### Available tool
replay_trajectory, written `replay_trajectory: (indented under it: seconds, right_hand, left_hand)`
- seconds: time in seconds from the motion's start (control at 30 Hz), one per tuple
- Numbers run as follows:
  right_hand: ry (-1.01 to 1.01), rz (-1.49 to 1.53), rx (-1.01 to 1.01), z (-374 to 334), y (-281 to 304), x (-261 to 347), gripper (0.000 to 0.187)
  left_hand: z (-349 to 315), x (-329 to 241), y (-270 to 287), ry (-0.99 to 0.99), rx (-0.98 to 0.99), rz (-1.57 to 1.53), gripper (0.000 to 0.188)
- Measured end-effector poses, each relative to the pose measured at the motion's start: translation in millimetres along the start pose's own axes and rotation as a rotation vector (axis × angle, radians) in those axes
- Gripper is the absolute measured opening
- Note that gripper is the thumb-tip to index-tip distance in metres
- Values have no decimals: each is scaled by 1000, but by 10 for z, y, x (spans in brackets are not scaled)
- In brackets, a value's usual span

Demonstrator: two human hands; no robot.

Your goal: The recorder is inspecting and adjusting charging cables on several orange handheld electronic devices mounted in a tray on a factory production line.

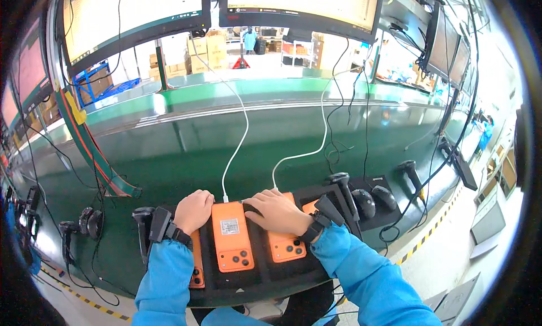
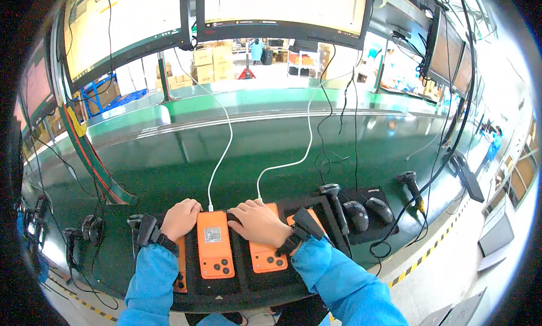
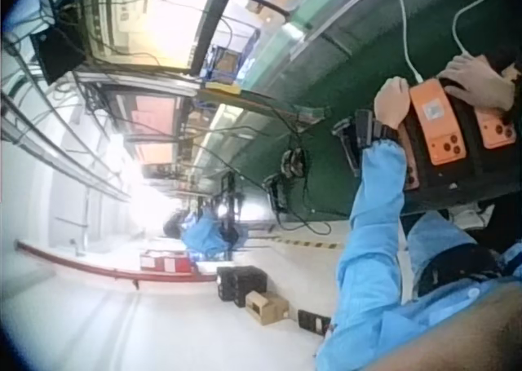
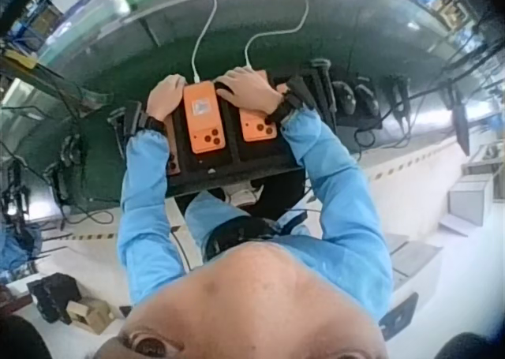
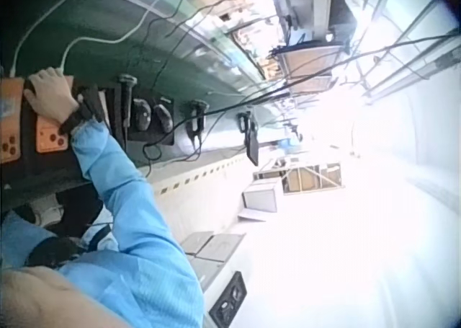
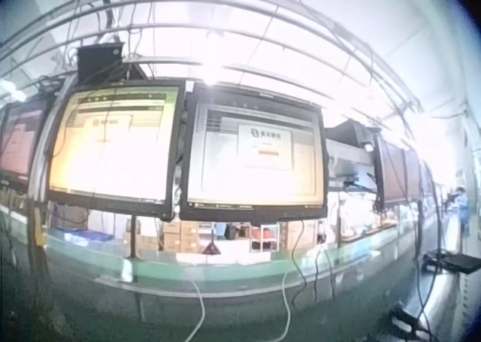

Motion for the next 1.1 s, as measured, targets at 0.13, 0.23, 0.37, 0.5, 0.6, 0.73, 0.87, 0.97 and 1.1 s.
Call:
replay_trajectory:
  seconds: [0.13, 0.23, 0.37, 0.5, 0.6, 0.73, 0.87, 0.97, 1.1]
  right_hand:
    - [30, -22, -46, -3, -35, -34, 36]
    - [31, -21, -50, 5, -32, -40, 36]
    - [32, -24, -50, 7, -10, -2, 36]
    - [31, -13, -55, -36, 13, 25, 35]
    - [46, 18, -61, -31, -8, 27, 34]
    - [15, 84, -186, 68, 47, 81, 25]
    - [-149, 68, -353, -18, 267, -189, 21]
    - [-281, 174, -399, -180, 293, -528, 18]
    - [-511, 110, -270, -229, 200, -699, 20]
  left_hand:
    - [19, -6, 4, -10, 2, -12, 30]
    - [26, 0, 1, -11, 0, -18, 29]
    - [25, 40, -13, -28, -16, -24, 29]
    - [-11, 4, -17, -11, 7, 15, 29]
    - [-54, -1, -31, -42, -25, 49, 26]
    - [45, 180, -215, -204, 5, 239, 18]
    - [209, 52, -239, -249, -50, 194, 24]
    - [210, -148, -245, -118, -105, 110, 28]
    - [143, -64, -263, 4, -88, 60, 30]
Point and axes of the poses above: each hand's wrist, its own z-axis towards the middle knuckle, its own y-axis out of the back of the hand, x = y × z, the point moved 1 cm from there along z, towards the middle knuckle, and after that the axes turned 7 degrees about y, right-handed, at the moved point
